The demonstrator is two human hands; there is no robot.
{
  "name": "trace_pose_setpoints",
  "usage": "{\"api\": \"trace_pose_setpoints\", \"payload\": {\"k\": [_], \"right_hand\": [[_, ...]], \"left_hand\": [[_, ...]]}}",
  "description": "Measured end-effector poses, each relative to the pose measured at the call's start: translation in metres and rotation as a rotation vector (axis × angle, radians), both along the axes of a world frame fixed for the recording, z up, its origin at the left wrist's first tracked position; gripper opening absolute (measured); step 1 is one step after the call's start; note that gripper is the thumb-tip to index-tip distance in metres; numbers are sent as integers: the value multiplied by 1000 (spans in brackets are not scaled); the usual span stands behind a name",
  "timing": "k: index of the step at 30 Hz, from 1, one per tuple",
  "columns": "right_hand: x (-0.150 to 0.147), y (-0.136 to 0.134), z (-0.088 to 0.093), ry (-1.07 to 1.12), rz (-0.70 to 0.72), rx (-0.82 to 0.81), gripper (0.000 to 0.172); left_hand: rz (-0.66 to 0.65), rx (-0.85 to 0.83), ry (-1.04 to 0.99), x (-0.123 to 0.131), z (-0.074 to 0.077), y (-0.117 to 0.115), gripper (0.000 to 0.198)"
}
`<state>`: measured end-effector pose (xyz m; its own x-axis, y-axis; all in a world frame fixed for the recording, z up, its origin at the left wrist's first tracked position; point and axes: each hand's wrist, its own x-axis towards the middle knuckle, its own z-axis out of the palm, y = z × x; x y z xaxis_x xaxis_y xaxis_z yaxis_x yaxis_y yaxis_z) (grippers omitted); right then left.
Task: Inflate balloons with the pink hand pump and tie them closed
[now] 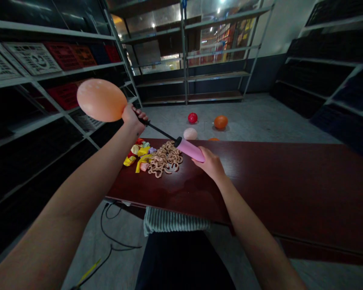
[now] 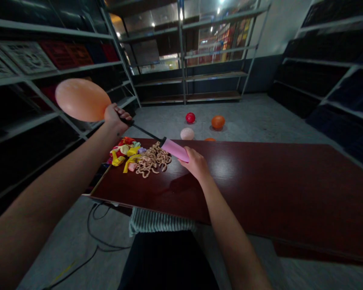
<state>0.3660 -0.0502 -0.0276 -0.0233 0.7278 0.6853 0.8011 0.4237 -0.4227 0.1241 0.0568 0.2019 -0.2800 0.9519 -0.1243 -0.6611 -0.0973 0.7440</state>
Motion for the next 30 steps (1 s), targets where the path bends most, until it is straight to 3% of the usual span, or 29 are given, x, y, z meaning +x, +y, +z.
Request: {"api": "trace_pose_setpoints", "payload": {"k": [3, 7, 10, 14, 17, 19, 22, 30], "right_hand": [[-3, 3, -5, 52, -27, 37, 46], [2, 2, -12, 120, -93, -3, 45], [7, 0, -11, 156, -110, -30, 42], [8, 1, -8, 172, -105, -67, 38], [8, 3, -9, 177, -150, -102, 38], [9, 4, -10, 191, -175, -112, 38], [10, 6, -10, 212, -169, -109, 39], [5, 8, -6, 213, -57, -74, 44]], "left_hand": [[-16, 72, 23, 14, 11, -5, 42], [-105, 142, 19, 45, 2, -6, 47], [-167, 126, 19, 68, -19, -2, 47], [-225, 50, 6, 102, -60, 2, 49], [-230, 40, -22, 126, -88, -1, 48], [-214, 50, -37, 135, -98, -4, 48], [-198, 55, -43, 137, -100, -5, 47], [-130, 22, 15, 118, -78, -13, 44]]}}
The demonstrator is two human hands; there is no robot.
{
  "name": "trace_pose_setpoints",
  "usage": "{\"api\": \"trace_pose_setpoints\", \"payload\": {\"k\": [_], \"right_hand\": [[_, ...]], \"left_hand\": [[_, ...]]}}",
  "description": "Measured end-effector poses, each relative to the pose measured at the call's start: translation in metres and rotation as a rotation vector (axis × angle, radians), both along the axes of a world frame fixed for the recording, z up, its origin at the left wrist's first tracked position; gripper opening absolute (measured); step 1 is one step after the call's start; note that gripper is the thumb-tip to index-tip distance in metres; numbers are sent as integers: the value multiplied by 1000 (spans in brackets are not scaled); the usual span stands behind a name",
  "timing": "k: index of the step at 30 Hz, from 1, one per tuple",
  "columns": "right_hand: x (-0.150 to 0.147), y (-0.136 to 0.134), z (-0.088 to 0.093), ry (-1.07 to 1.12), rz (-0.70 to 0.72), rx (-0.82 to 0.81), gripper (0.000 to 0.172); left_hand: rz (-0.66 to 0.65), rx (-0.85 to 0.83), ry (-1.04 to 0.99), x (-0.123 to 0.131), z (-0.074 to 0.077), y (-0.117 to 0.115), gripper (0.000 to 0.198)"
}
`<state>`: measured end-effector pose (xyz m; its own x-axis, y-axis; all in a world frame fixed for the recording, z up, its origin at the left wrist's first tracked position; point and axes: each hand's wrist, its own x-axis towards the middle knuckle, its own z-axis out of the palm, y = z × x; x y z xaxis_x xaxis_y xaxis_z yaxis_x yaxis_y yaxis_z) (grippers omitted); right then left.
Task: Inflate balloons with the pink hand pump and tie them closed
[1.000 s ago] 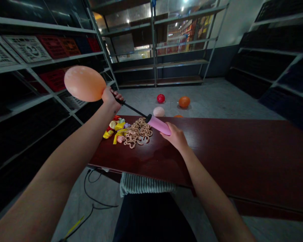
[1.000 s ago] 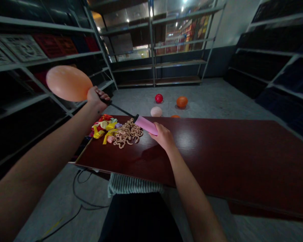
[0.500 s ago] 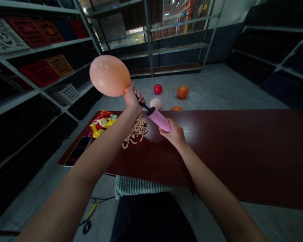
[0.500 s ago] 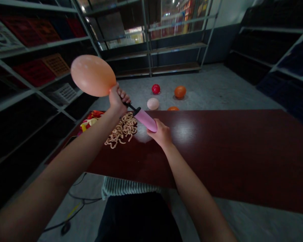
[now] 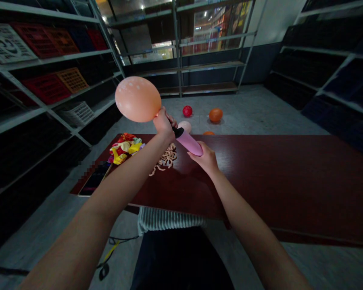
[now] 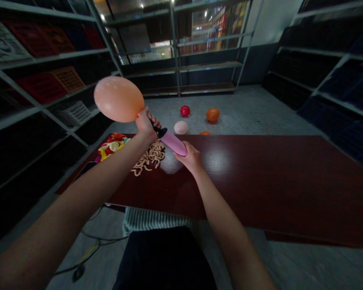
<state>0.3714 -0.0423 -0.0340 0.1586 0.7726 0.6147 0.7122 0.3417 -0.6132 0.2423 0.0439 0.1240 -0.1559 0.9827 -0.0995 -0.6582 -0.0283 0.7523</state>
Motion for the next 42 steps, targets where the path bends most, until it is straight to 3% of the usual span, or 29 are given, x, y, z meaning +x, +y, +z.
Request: {"api": "trace_pose_setpoints", "payload": {"k": [6, 14, 17, 20, 24, 28, 34, 37, 42], "right_hand": [[-5, -6, 1, -59, 37, 18, 48], [-21, -6, 0, -162, 67, -18, 49], [-30, -2, -1, -123, 101, -18, 47], [-30, 1, -3, -46, 101, -26, 46], [-21, 4, -5, 38, 31, -51, 42], [-17, 5, -3, 78, 16, -83, 38], [-19, 8, -4, 113, -18, -111, 38], [-17, 10, -6, 112, -30, -120, 38], [-16, 8, -3, 103, -2, -104, 36]], "left_hand": [[41, 30, 24, -36, 27, -1, 43], [137, -4, 90, -112, 86, 11, 40], [106, 28, 132, -115, 102, 13, 40], [28, 114, 175, -99, 107, 14, 43], [38, 194, 153, -67, 99, 17, 46], [49, 205, 106, -40, 78, 25, 47], [-64, 146, 140, 1, 21, 15, 48], [-56, 105, 106, 14, -2, 6, 48], [-40, 78, 48, 7, -8, 2, 47]]}}
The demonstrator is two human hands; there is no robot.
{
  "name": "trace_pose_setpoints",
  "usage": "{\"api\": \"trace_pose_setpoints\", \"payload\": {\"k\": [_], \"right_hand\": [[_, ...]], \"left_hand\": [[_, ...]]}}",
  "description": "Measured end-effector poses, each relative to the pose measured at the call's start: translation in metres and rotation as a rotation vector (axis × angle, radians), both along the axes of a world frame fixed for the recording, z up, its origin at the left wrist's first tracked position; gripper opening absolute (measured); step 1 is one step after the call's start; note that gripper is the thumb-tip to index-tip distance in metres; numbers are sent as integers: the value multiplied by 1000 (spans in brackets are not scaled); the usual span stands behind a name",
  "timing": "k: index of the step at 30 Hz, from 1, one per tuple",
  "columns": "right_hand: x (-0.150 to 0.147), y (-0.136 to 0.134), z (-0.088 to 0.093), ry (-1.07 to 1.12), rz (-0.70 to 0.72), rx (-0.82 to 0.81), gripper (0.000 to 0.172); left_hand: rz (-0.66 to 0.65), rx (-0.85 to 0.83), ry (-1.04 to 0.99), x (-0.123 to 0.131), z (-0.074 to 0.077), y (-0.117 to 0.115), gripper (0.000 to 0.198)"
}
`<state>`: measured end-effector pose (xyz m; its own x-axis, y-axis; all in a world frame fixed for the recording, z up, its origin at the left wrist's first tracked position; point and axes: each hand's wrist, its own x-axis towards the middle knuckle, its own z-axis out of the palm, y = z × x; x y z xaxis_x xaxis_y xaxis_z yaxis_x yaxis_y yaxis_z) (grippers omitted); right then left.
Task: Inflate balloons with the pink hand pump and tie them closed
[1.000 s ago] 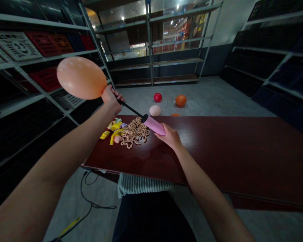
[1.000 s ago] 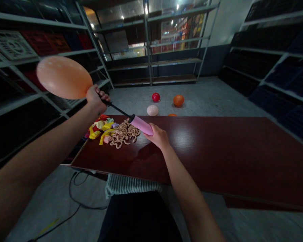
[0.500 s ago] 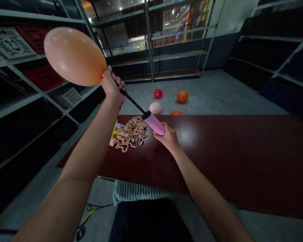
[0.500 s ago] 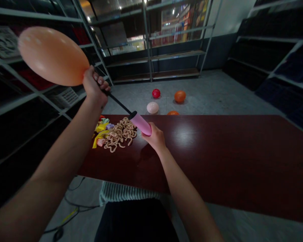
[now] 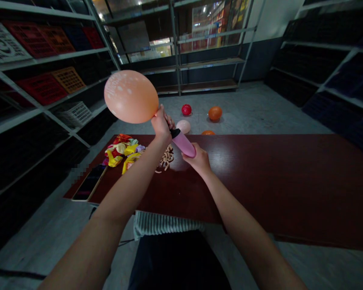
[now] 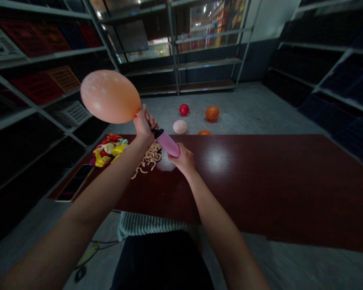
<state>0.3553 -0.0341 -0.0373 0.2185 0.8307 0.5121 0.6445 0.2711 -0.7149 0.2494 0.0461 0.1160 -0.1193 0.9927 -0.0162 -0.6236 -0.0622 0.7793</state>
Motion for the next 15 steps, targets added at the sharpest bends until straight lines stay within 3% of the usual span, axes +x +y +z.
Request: {"api": "trace_pose_setpoints", "payload": {"k": [9, 15], "right_hand": [[-10, -6, 6, -67, 119, 46, 41], [-11, -6, 1, -101, 146, 18, 43]], "left_hand": [[26, -62, -37, -59, 20, 10, 49], [99, -82, 23, -107, 63, 10, 44]]}}
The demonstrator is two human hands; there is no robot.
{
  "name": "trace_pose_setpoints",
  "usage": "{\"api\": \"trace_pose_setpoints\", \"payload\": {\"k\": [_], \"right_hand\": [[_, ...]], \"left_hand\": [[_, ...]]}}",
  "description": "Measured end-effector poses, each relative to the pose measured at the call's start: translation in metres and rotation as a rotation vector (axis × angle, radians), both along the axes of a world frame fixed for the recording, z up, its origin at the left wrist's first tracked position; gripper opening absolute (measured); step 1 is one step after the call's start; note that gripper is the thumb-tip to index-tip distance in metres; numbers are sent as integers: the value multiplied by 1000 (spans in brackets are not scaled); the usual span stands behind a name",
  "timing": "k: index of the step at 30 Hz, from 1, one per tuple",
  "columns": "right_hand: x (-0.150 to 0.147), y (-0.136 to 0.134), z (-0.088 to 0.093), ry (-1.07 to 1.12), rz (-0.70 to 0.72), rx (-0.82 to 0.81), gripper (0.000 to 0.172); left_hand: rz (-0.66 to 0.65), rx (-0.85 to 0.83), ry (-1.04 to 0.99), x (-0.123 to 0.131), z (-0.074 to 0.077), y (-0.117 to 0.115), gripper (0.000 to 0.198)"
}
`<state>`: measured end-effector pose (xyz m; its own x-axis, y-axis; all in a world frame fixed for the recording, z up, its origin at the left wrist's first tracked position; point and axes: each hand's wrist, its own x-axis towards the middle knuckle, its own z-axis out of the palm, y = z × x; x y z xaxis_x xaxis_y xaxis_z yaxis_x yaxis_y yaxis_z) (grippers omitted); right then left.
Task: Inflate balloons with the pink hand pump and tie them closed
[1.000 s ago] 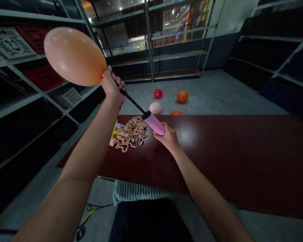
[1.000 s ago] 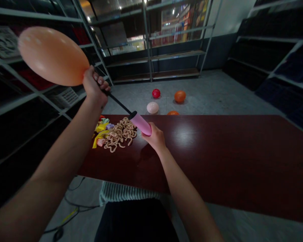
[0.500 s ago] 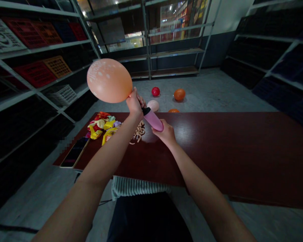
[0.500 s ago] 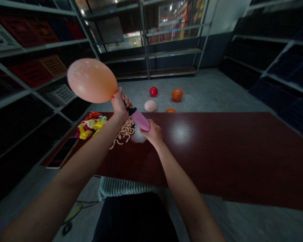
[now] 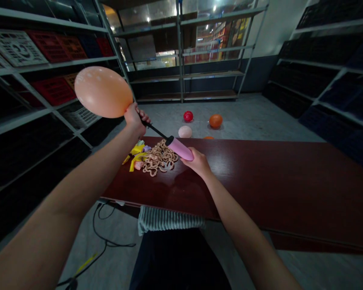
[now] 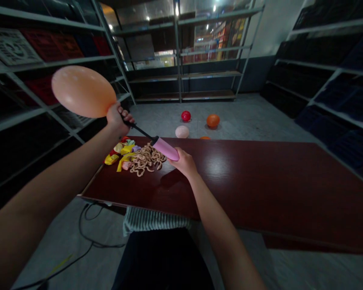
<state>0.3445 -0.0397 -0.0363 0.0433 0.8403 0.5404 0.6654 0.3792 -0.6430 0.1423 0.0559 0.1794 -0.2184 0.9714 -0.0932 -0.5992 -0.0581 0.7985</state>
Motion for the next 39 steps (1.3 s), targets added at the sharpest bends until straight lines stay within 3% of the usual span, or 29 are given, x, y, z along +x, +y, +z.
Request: {"api": "trace_pose_setpoints", "payload": {"k": [3, 6, 9, 12, 17, 21, 24, 27, 30, 39], "right_hand": [[-3, 2, -3, 11, -3, -6, 45], [-5, 3, -4, 58, -5, 8, 43], [-4, 3, -4, 114, -4, 4, 42], [1, 2, -2, 161, -37, -26, 38], [7, 5, -1, 254, -132, -122, 36], [8, 8, 1, 304, -187, -171, 34], [8, 8, 1, 303, -215, -202, 33], [7, 8, 1, 266, -199, -195, 33], [7, 7, 2, 196, -167, -141, 33], [8, 2, 4, 54, -88, 20, 34]], "left_hand": [[21, 31, 55, -15, 28, -3, 42], [-31, 153, 112, -11, 49, -10, 43], [-103, 293, 158, 13, 58, -18, 49], [-105, 346, 145, 47, 58, -20, 54], [-178, 397, 125, 101, 37, -6, 53], [-238, 411, 190, 132, -6, -1, 54], [-239, 368, 209, 141, -40, -5, 54], [-237, 320, 169, 134, -59, -10, 54], [-219, 260, 124, 117, -61, -12, 54], [-200, 175, 41, 57, -45, -20, 49]]}}
